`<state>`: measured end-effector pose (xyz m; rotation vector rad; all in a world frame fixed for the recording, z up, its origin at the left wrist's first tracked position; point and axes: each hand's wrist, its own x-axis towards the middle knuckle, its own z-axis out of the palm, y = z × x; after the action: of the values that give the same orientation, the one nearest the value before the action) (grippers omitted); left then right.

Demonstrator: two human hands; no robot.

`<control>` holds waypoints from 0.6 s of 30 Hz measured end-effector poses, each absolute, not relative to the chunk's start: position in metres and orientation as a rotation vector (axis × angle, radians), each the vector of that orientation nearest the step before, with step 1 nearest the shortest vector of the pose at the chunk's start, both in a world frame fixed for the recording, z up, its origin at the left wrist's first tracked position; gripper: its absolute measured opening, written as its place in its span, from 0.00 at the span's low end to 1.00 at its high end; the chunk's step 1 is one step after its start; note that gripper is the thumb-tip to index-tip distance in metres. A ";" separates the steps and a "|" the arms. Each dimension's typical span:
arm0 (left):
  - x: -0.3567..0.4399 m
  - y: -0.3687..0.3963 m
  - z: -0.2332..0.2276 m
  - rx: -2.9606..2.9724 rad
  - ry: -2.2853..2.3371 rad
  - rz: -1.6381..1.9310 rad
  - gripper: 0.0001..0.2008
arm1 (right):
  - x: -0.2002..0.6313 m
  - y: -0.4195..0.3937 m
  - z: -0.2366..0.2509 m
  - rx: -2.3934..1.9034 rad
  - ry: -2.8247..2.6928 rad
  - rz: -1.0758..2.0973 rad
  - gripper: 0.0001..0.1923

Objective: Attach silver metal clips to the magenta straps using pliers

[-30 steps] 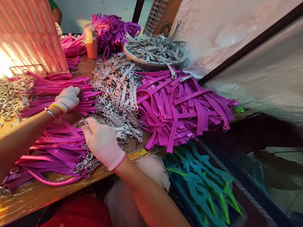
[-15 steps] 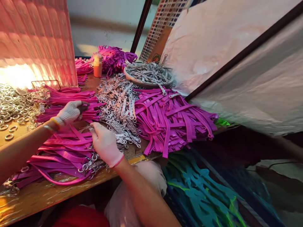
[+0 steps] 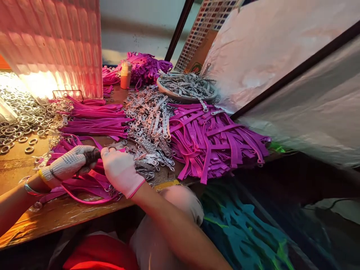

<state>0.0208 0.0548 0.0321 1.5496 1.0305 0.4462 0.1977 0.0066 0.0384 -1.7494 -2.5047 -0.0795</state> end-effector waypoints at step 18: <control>0.027 0.054 -0.016 1.740 1.018 0.668 0.08 | 0.195 0.026 0.036 -2.037 -2.415 0.367 0.16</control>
<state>0.0267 0.0535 -0.0157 1.7396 1.0178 0.6682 0.1955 0.0257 0.0356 -2.0369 -2.4154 0.3672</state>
